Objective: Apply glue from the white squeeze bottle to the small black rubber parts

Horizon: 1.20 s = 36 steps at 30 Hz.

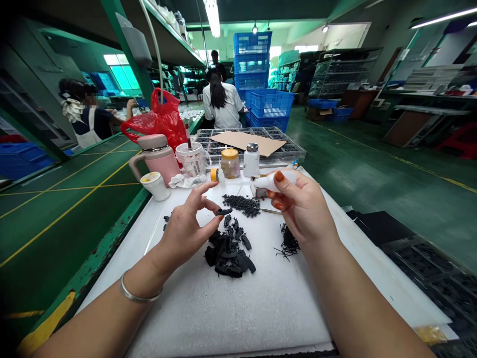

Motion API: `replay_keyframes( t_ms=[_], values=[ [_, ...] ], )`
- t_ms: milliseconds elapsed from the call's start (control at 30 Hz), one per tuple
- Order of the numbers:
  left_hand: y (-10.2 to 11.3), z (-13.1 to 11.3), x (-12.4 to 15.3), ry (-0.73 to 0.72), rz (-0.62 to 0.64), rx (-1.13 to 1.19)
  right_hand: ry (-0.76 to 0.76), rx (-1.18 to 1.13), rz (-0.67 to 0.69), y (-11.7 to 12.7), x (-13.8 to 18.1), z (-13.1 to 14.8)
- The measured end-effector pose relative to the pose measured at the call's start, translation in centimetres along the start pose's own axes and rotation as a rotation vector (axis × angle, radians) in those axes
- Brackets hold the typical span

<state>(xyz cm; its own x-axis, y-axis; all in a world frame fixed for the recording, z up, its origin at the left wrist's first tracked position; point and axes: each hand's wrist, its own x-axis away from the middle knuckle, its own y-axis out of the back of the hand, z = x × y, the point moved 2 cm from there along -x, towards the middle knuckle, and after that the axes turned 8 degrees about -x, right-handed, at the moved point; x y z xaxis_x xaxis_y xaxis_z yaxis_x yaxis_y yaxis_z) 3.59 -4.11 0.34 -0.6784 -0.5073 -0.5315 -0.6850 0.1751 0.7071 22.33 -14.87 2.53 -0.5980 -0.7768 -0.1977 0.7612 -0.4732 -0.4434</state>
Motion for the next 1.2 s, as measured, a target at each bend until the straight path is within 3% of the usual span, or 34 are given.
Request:
replay_keyframes(
  t_ms=[133,300,567,767,900,1000,1200],
  values=[
    [0.1,0.2,-0.1,0.111,-0.028,0.142,-0.199,-0.237,-0.001,-0.6,0.0,-1.3],
    [-0.3,0.3,-0.1,0.215,-0.047,0.406,-0.391,-0.147,0.134,-2.0,0.8,-3.6],
    [-0.9,-0.1,0.0,0.286,-0.061,0.61,-0.309,0.079,0.284,-3.3,1.8,-5.1],
    [-1.2,0.1,-0.1,0.356,0.016,0.733,-0.091,0.245,0.232,-3.2,1.7,-4.8],
    [-1.5,0.6,-0.2,0.441,0.143,0.787,0.322,0.629,0.119,-3.0,1.8,-3.6],
    [-1.8,0.6,-0.1,0.499,0.21,0.849,0.589,0.815,0.127,-3.0,2.1,-3.2],
    [-2.1,0.3,0.2,0.525,0.262,0.923,0.712,1.005,0.27,-3.1,2.8,-3.7]
  ],
)
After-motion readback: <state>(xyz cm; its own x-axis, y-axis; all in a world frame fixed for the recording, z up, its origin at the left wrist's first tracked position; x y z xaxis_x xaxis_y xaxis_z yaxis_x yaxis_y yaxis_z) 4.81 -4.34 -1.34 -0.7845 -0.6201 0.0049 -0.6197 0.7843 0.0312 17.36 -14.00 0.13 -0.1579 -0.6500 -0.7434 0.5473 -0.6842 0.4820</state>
